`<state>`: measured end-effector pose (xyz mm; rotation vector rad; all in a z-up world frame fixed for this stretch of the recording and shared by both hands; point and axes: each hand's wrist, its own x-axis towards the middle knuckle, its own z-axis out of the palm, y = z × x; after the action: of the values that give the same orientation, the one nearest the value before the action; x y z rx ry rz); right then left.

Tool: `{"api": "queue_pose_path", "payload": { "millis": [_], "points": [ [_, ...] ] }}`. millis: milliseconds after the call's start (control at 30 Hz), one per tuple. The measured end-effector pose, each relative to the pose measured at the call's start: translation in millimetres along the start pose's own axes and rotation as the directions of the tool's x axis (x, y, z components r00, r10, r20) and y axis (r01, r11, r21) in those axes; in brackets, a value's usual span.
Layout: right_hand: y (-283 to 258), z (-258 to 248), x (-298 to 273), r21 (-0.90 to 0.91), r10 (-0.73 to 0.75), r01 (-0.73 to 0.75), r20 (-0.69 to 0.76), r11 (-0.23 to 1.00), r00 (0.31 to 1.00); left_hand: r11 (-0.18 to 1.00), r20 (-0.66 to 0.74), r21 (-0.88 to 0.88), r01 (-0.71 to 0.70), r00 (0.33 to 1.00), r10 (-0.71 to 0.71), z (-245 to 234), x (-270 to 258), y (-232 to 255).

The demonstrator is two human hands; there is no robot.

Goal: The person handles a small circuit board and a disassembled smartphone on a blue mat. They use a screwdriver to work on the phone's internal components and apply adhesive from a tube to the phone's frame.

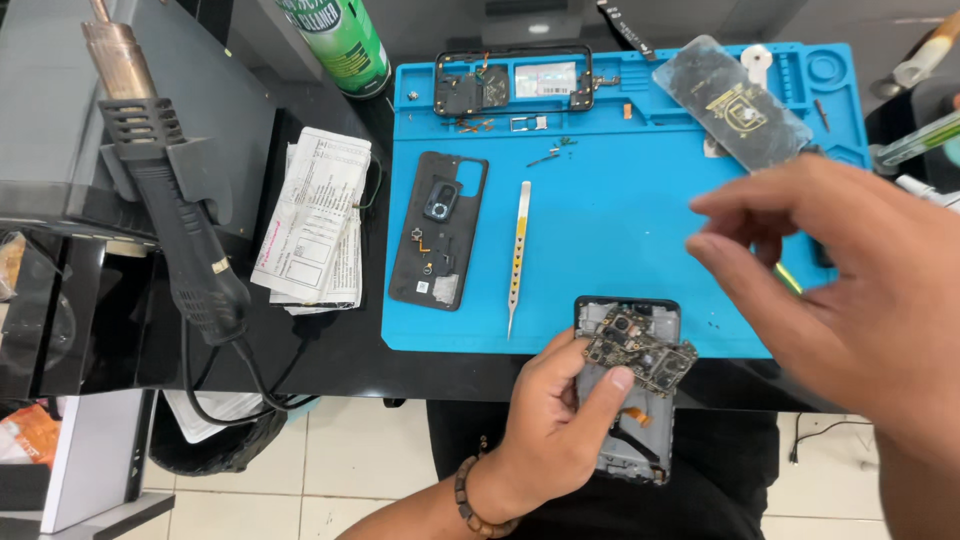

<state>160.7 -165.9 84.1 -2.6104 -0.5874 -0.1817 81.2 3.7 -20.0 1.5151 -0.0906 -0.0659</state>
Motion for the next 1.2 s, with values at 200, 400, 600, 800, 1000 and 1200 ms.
{"api": "queue_pose_path", "payload": {
  "millis": [200, 400, 600, 800, 1000, 1200],
  "points": [
    [-37, 43, 84, 0.027, -0.4, 0.408, 0.267, 0.913, 0.877, 0.999, 0.037, 0.036, -0.001, 0.999, -0.001, -8, 1, -1],
    [-60, 91, 124, -0.185, -0.391, 0.595, 0.599, 0.782, 0.699, 0.999, 0.101, 0.017, -0.042, 0.994, 0.04, -15, 0, 3],
    [1, 45, 158, -0.422, -0.453, 0.477, 0.164, 0.771, 0.876, 0.994, 0.124, -0.076, 0.078, 0.99, -0.068, -18, 2, 1],
    [57, 24, 143, -0.498, -0.234, 0.317, 0.224, 0.807, 0.946, 0.989, 0.148, -0.039, 0.141, 0.98, -0.134, -17, 9, 5],
    [88, 37, 130, -0.468, -0.122, 0.25, 0.286, 0.848, 0.95, 0.971, 0.186, -0.168, 0.168, 0.973, -0.136, -14, 15, 7],
    [101, 46, 126, -0.605, 0.165, 0.094, 0.358, 0.79, 0.919, 0.969, 0.193, -0.156, 0.191, 0.968, -0.159, -13, 15, 3]
  ]
}}
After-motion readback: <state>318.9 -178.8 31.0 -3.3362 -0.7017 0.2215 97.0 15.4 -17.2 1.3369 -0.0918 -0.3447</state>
